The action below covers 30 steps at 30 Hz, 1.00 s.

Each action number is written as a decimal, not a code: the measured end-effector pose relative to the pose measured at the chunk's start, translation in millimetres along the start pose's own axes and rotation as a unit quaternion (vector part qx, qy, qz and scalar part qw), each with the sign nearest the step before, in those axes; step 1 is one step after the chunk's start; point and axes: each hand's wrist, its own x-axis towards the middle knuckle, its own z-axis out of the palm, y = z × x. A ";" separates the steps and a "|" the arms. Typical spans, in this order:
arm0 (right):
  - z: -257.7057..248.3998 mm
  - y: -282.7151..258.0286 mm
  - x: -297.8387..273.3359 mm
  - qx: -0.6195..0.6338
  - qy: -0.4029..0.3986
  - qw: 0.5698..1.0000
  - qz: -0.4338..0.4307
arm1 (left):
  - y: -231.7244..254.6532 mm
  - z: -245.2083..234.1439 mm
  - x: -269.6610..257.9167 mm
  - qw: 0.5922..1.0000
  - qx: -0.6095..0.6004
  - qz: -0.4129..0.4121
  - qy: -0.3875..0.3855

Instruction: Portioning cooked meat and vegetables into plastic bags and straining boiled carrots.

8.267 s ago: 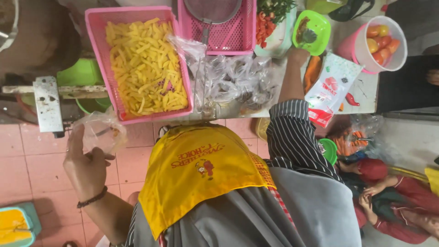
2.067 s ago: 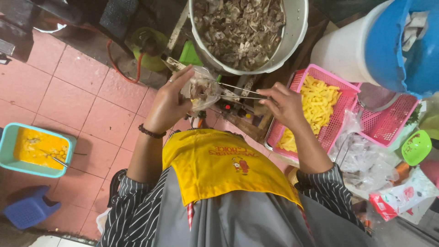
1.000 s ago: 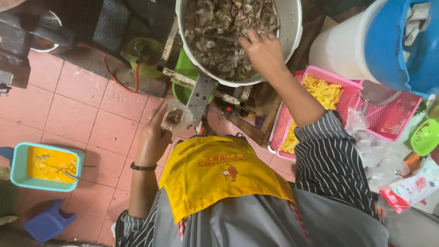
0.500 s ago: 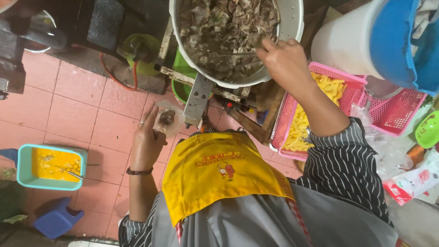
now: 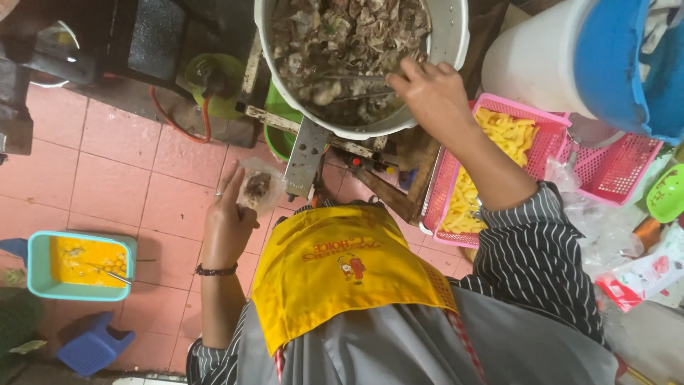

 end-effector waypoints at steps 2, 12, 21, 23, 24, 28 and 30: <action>-4.7 9.1 1.9 -0.033 0.036 0.998 0.025 | -2.1 -0.6 1.0 1.000 0.005 0.000 0.002; -39.4 12.5 1.2 0.077 -0.084 0.993 0.044 | -2.5 1.6 0.2 1.000 0.008 0.001 0.002; -19.4 -8.6 39.9 0.086 -0.130 0.988 -0.004 | -6.3 0.6 -2.2 1.000 0.003 -0.001 0.002; 14.5 -11.7 43.1 0.076 -0.115 0.990 -0.028 | -4.8 0.1 -3.8 1.000 0.006 -0.005 0.001; 30.8 -11.8 45.2 0.062 -0.098 0.992 -0.051 | -3.9 -0.1 -2.8 1.000 0.008 -0.004 0.002; 16.3 15.5 34.5 0.123 -0.206 0.971 -0.002 | -1.8 -2.3 -5.7 1.000 0.012 -0.006 0.003; 14.2 34.5 20.2 0.189 -0.155 0.969 0.043 | -5.9 -3.1 -6.5 1.000 -0.011 -0.007 0.010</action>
